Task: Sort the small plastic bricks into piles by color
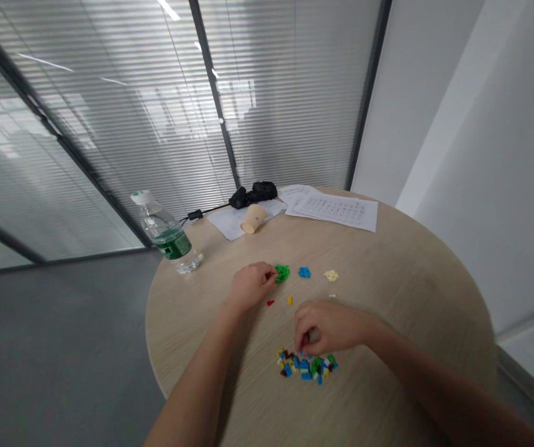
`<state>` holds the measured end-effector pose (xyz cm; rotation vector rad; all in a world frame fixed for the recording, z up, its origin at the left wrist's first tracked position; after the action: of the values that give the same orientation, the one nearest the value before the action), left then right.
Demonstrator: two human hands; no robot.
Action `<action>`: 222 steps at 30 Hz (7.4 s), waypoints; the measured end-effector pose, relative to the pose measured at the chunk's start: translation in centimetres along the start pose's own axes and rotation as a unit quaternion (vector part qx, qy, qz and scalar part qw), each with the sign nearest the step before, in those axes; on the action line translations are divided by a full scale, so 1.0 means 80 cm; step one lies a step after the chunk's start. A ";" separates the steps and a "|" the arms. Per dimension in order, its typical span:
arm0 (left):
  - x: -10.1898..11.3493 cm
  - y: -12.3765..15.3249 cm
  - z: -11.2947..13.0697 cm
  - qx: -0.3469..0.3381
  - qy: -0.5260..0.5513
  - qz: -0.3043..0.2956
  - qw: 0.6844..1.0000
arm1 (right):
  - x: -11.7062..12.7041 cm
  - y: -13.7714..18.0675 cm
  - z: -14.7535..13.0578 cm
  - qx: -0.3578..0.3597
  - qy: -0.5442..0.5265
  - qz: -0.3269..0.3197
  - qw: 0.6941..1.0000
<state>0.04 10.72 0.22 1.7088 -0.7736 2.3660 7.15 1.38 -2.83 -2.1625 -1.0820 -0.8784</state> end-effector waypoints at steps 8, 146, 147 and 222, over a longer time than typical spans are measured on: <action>-0.003 0.000 -0.001 -0.007 0.003 0.002 1.000 | 0.002 0.001 0.001 -0.009 0.008 0.018 1.000; -0.016 0.007 0.038 -0.060 0.028 -0.104 0.992 | 0.113 0.020 0.104 -0.289 0.312 0.256 0.868; -0.016 0.007 0.037 -0.061 0.029 -0.103 0.992 | 0.115 0.021 0.103 -0.286 0.307 0.263 0.869; -0.017 0.009 0.055 -0.059 0.235 -0.119 0.963 | 0.060 0.013 0.094 -0.230 -0.275 0.299 0.884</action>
<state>4.02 8.29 -0.25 1.0561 -0.5744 2.3572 12.51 8.43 -4.10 -3.0110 -0.3568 -0.2342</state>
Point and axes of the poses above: each hand's wrist, its own y-axis away from the middle knuckle, its own x-axis out of the back of the hand, z = x × y, the point moved 10 cm from there along -y, towards the middle knuckle, and after that the axes turned 8 degrees about z, right-handed, at the moved point
